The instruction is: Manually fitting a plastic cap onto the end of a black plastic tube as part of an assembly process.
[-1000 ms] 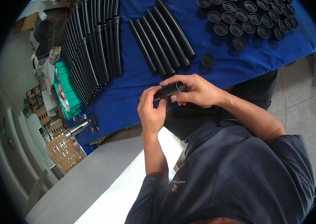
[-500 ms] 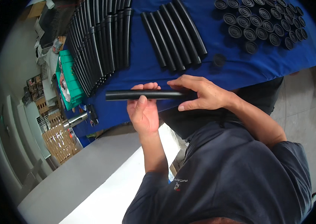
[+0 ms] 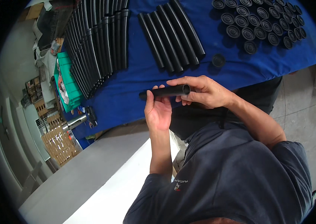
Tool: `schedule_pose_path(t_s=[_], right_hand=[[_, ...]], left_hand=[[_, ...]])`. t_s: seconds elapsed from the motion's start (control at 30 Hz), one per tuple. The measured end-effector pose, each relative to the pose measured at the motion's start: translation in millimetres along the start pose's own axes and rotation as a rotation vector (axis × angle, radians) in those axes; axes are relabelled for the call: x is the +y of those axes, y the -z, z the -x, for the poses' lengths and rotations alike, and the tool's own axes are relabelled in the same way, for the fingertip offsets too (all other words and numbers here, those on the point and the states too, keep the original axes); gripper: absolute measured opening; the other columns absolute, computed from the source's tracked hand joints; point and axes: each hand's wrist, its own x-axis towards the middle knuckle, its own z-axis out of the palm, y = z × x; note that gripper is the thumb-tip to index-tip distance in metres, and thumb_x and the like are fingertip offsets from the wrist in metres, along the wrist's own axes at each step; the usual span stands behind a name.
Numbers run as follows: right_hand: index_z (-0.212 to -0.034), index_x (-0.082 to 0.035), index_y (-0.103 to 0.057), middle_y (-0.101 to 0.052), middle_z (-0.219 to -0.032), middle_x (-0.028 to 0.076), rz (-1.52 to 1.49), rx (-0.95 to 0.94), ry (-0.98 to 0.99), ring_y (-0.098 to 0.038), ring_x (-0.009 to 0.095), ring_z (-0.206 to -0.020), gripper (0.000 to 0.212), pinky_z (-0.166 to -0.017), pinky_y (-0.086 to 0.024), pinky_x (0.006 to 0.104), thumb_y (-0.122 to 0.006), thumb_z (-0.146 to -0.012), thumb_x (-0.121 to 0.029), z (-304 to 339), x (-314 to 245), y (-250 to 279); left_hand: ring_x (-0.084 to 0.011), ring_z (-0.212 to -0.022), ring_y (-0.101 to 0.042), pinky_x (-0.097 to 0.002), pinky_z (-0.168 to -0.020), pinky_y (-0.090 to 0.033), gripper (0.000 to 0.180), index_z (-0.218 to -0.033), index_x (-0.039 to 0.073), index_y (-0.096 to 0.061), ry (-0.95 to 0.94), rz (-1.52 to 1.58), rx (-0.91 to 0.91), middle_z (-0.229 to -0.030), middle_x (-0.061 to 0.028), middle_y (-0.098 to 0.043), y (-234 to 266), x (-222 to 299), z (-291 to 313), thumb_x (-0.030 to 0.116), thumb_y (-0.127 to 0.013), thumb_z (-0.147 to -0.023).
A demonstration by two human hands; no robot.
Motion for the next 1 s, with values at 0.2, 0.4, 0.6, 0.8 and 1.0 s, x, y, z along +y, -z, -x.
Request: schedule_pose_path(t_s=[0.2,0.4,0.6,0.8,1.0], right_hand=[[-0.14,-0.006,-0.057,-0.066,-0.092,0.003,-0.001,0.032,-0.063,-0.059,0.009,-0.081,0.047,-0.077,-0.052,0.0274,-0.063,-0.094,-0.002,3.7,-11.7,1.6],[-0.135,-0.002,-0.06,-0.066,-0.091,0.002,-0.141,0.104,-0.077,-0.058,0.007,-0.079,0.045,-0.077,-0.052,0.0265,-0.069,-0.091,-0.003,-0.8,-1.2,-0.2],[-0.125,-0.001,-0.061,-0.067,-0.092,0.004,0.122,0.188,-0.031,-0.06,0.008,-0.078,0.041,-0.073,-0.052,0.0271,-0.075,-0.087,-0.008,10.4,-12.6,-6.2],[-0.129,-0.003,-0.056,-0.06,-0.103,0.015,1.291,0.556,0.273,-0.066,0.03,-0.086,0.051,-0.068,-0.056,0.0389,-0.075,-0.083,-0.01,38.2,-40.7,3.4],[-0.133,-0.004,-0.054,-0.057,-0.114,0.017,1.624,0.527,0.08,-0.064,0.034,-0.093,0.055,-0.074,-0.056,0.0398,-0.075,-0.082,-0.007,31.4,-45.4,27.4]], left_hand=[[-0.0215,-0.106,-0.066,-0.0304,-0.092,-0.056,0.023,-0.11,0.003,-0.065,0.02,-0.063,-0.024,-0.112,-0.0126,-0.069,11.0,0.3,1.0,0.023,-0.063,-0.099],[-0.0268,-0.118,-0.06,-0.0456,-0.101,-0.05,0.042,-0.132,0.005,-0.057,0.134,0.084,-0.338,-0.125,-0.0111,-0.065,-8.8,-24.4,-2.8,0.027,-0.065,-0.097],[-0.0316,-0.129,-0.054,-0.0495,-0.109,-0.044,0.046,-0.137,0.02,-0.052,0.085,0.114,-0.583,-0.139,-0.0138,-0.058,14.9,-38.2,-29.4,0.02,-0.068,-0.094],[-0.0472,-0.131,-0.05,-0.0563,-0.108,-0.047,0.029,-0.125,0.014,-0.05,-0.004,0.047,-0.642,-0.137,-0.0283,-0.055,-0.5,-41.3,-43.1,0.021,-0.061,-0.1],[-0.0441,-0.128,-0.054,-0.054,-0.105,-0.051,0.029,-0.128,0.014,-0.049,-0.064,0.129,-0.579,-0.133,-0.0289,-0.057,-9.2,-45.2,-39.9,0.016,-0.059,-0.1]])
